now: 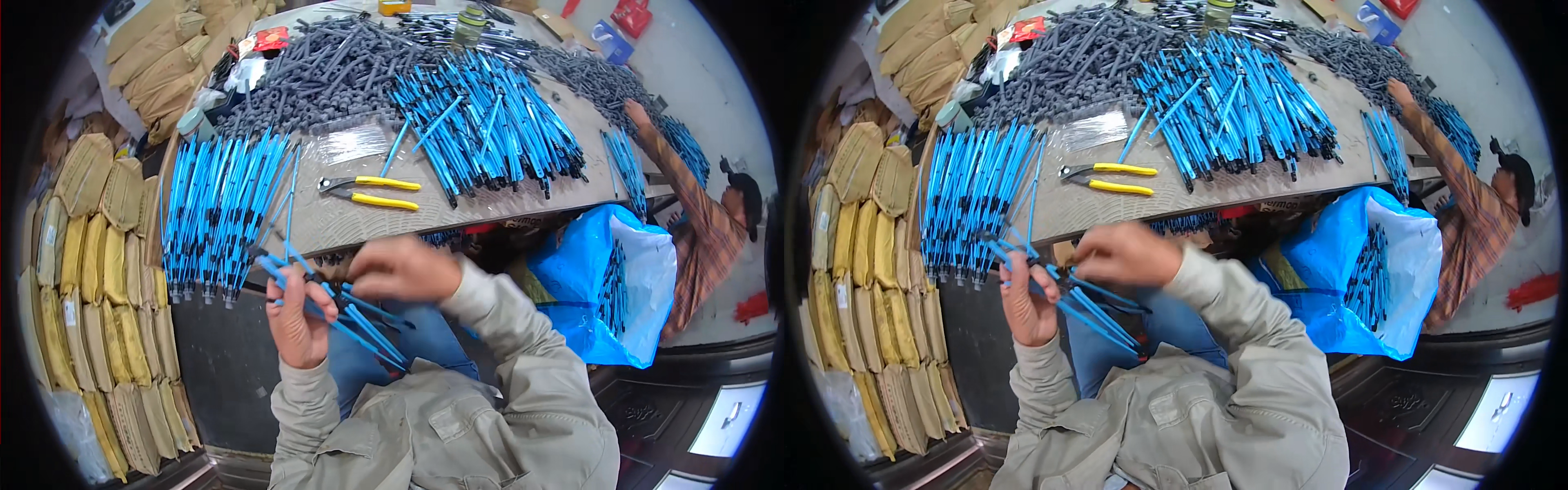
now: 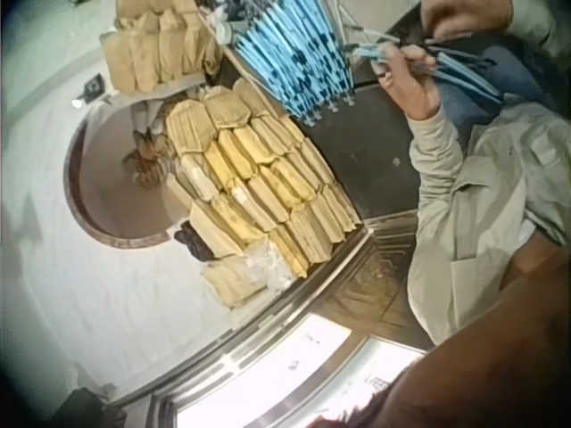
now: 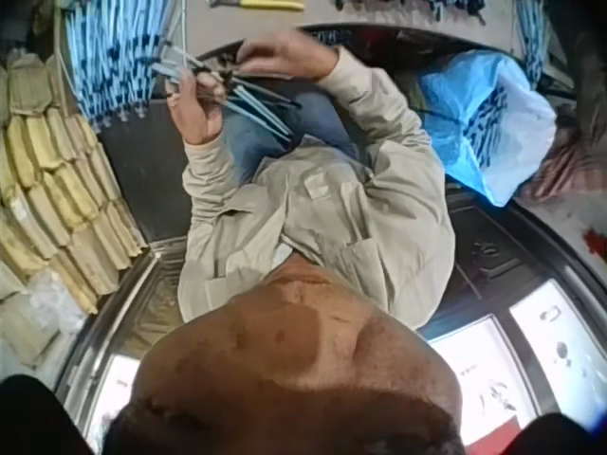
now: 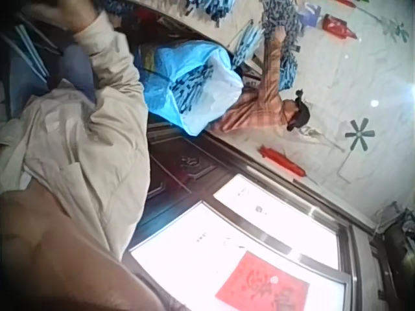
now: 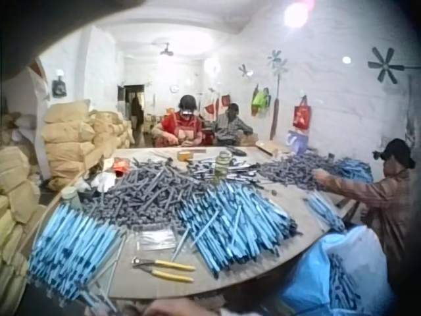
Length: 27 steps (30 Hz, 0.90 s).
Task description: The person assembles small plastic component parts by inserting blue pins into a plastic frame, using pliers to secure the pins.
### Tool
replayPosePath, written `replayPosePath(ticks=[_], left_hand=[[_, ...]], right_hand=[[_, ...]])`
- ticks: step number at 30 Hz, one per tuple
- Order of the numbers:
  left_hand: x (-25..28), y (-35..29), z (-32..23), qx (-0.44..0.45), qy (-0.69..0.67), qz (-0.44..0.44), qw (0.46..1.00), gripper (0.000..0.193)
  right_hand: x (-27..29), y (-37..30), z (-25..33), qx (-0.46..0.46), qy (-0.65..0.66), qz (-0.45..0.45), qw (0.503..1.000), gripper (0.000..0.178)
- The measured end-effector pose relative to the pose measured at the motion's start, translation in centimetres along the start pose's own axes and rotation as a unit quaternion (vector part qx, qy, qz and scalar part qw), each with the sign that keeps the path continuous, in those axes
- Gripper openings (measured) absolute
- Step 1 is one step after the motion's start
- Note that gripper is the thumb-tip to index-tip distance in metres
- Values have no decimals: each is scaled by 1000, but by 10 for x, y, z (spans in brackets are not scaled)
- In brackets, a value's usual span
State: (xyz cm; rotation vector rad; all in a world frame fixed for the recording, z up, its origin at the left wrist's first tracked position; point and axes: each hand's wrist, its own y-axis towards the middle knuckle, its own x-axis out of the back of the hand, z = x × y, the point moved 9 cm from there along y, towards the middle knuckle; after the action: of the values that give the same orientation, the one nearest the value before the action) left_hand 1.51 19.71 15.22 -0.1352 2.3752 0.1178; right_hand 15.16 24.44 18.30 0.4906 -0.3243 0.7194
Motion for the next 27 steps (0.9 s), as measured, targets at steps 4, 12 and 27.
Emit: replayPosePath(ticks=[4,12,27], left_hand=[[-7,-22,-14,33,-84,-48,995,20],[-54,-33,9,58,-27,190,980,25],[-81,-26,82,203,-12,232,951,20]], right_hand=[[219,-10,-47,-135,-297,-396,858,22],[344,-8,-114,-383,-565,-316,659,49],[367,-58,17,17,-259,-533,805,18]])
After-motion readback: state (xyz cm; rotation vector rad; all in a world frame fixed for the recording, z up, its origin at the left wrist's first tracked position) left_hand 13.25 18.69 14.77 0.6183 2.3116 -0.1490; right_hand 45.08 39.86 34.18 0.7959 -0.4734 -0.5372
